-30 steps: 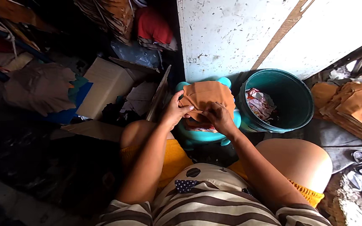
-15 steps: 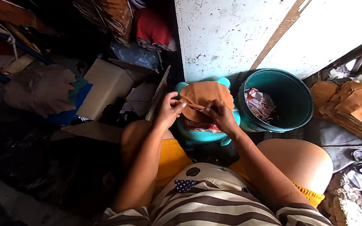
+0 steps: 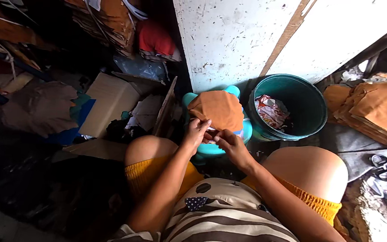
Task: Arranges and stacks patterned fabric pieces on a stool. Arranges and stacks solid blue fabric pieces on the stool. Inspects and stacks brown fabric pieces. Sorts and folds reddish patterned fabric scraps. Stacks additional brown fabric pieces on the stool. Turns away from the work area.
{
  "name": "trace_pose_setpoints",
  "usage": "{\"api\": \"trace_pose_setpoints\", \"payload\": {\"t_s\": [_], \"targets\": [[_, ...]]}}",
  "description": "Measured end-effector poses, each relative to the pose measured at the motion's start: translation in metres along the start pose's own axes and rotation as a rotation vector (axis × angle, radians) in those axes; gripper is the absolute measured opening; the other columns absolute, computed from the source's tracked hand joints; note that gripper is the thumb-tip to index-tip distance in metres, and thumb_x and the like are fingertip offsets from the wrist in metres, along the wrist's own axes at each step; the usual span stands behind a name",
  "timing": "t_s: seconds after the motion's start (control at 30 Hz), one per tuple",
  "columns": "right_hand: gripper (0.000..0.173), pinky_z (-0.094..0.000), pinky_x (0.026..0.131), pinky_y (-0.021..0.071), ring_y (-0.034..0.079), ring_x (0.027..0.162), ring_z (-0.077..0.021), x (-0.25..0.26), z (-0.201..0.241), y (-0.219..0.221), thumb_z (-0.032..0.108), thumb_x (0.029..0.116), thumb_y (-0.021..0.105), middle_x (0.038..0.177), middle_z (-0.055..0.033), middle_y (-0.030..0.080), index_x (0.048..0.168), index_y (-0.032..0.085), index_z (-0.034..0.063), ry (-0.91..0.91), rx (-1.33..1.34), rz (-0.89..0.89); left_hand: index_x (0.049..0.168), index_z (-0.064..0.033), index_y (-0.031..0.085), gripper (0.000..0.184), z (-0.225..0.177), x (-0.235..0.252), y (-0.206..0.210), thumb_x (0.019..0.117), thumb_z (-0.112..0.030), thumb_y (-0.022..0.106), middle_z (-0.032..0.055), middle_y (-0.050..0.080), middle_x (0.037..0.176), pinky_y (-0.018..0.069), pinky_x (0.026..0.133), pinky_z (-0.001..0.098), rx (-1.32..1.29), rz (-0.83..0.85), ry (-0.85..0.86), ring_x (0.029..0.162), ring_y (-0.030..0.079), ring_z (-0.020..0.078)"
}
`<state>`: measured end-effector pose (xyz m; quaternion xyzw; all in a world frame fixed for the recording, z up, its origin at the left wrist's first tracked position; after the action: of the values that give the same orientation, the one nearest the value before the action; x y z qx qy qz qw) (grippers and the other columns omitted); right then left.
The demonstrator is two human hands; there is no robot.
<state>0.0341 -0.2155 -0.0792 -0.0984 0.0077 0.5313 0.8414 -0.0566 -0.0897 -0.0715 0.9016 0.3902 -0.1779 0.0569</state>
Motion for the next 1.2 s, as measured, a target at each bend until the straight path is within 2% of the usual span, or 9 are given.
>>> {"api": "trace_pose_setpoints", "payload": {"t_s": [0.13, 0.23, 0.33, 0.5, 0.77, 0.9, 0.97, 1.07, 1.2], "targets": [[0.031, -0.0345, 0.078, 0.0595, 0.07, 0.085, -0.0182, -0.004, 0.001, 0.004, 0.02, 0.1104, 0.039, 0.1, -0.0109, 0.07, 0.123, 0.056, -0.0031, 0.193, 0.559, 0.024, 0.109, -0.0024, 0.058, 0.012, -0.009, 0.002, 0.0, 0.1051, -0.014, 0.057, 0.0066, 0.065, 0.078, 0.0435, 0.048, 0.0185, -0.047, -0.049, 0.066, 0.051, 0.053, 0.007], [0.044, -0.0372, 0.084, 0.0595, 0.071, 0.087, -0.0217, 0.007, 0.01, -0.005, 0.025, 0.1128, 0.027, 0.099, -0.0151, 0.072, 0.116, 0.057, -0.0063, 0.174, 0.808, -0.069, 0.106, -0.0047, 0.058, 0.008, -0.022, -0.002, 0.003, 0.1056, -0.012, 0.056, 0.0055, 0.064, 0.077, 0.042, 0.048, 0.0169, -0.121, -0.03, 0.081, 0.052, 0.051, 0.0056], [0.037, -0.0391, 0.077, 0.0632, 0.074, 0.08, -0.0262, 0.024, 0.016, -0.02, 0.027, 0.1125, 0.037, 0.098, -0.0199, 0.071, 0.125, 0.052, -0.0046, 0.226, 0.979, -0.241, 0.106, -0.0041, 0.057, 0.006, -0.024, -0.003, 0.004, 0.1054, -0.01, 0.055, 0.0069, 0.067, 0.081, 0.0421, 0.047, 0.0168, -0.139, -0.017, 0.104, 0.052, 0.052, 0.0056], [0.029, -0.0421, 0.071, 0.0622, 0.071, 0.081, -0.0263, 0.048, 0.008, -0.043, 0.002, 0.1007, 0.059, 0.1, -0.0189, 0.068, 0.128, 0.052, -0.0019, 0.313, 0.727, -0.377, 0.116, -0.0009, 0.056, 0.013, -0.016, -0.006, 0.007, 0.1048, -0.007, 0.054, 0.0043, 0.065, 0.083, 0.0524, 0.052, 0.0203, -0.005, -0.008, 0.147, 0.057, 0.06, 0.0074], [0.028, -0.0424, 0.086, 0.0579, 0.068, 0.096, -0.0244, 0.056, 0.021, -0.073, 0.0, 0.0962, 0.064, 0.109, -0.0202, 0.067, 0.123, 0.061, -0.0053, 0.146, 0.386, -0.305, 0.119, -0.0059, 0.05, 0.017, -0.021, -0.009, 0.015, 0.107, -0.016, 0.044, -0.0025, 0.067, 0.087, 0.0584, 0.057, 0.0225, 0.063, 0.032, 0.259, 0.061, 0.065, 0.0068], [0.022, -0.039, 0.084, 0.058, 0.067, 0.091, -0.0195, 0.033, 0.044, -0.104, 0.001, 0.0985, 0.063, 0.104, -0.0161, 0.067, 0.119, 0.062, -0.0047, -0.029, 0.362, -0.349, 0.126, -0.0068, 0.049, 0.025, -0.041, -0.011, 0.035, 0.1047, -0.018, 0.042, -0.0033, 0.068, 0.098, 0.0614, 0.061, 0.0242, 0.066, 0.175, 0.395, 0.069, 0.069, 0.0091], [0.022, -0.0372, 0.081, 0.0581, 0.067, 0.089, -0.0167, 0.01, 0.053, -0.131, 0.002, 0.0988, 0.063, 0.103, -0.0131, 0.069, 0.121, 0.063, -0.0021, -0.11, 0.342, -0.415, 0.124, -0.0077, 0.05, 0.024, -0.05, -0.011, 0.049, 0.1042, -0.019, 0.042, -0.0031, 0.071, 0.101, 0.0624, 0.064, 0.0258, 0.088, 0.262, 0.467, 0.073, 0.072, 0.0109], [0.024, -0.0338, 0.069, 0.0597, 0.068, 0.078, -0.0136, -0.033, 0.055, -0.181, 0.005, 0.0992, 0.062, 0.098, -0.0088, 0.07, 0.123, 0.063, 0.0047, -0.228, 0.341, -0.588, 0.139, -0.0049, 0.048, 0.04, -0.057, -0.011, 0.069, 0.1035, -0.023, 0.046, 0.0024, 0.072, 0.11, 0.0618, 0.068, 0.027, 0.142, 0.383, 0.512, 0.082, 0.073, 0.0146], [0.028, -0.0383, 0.081, 0.0613, 0.07, 0.089, -0.016, -0.095, 0.042, -0.261, -0.006, 0.0941, 0.06, 0.102, -0.0084, 0.071, 0.121, 0.061, 0.0018, -0.424, 0.449, -0.901, 0.144, -0.0037, 0.045, 0.046, -0.056, -0.007, 0.092, 0.1025, -0.025, 0.048, 0.0042, 0.07, 0.114, 0.0625, 0.071, 0.0288, 0.19, 0.484, 0.498, 0.085, 0.072, 0.0159]]}}
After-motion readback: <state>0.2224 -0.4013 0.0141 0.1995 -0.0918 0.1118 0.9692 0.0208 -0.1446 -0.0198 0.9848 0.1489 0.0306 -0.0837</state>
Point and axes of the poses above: each hand's wrist, its own x-axis towards the middle knuckle, its own y-axis out of the palm, z = x × y, the point moved 5 cm from there along x, towards the middle knuckle
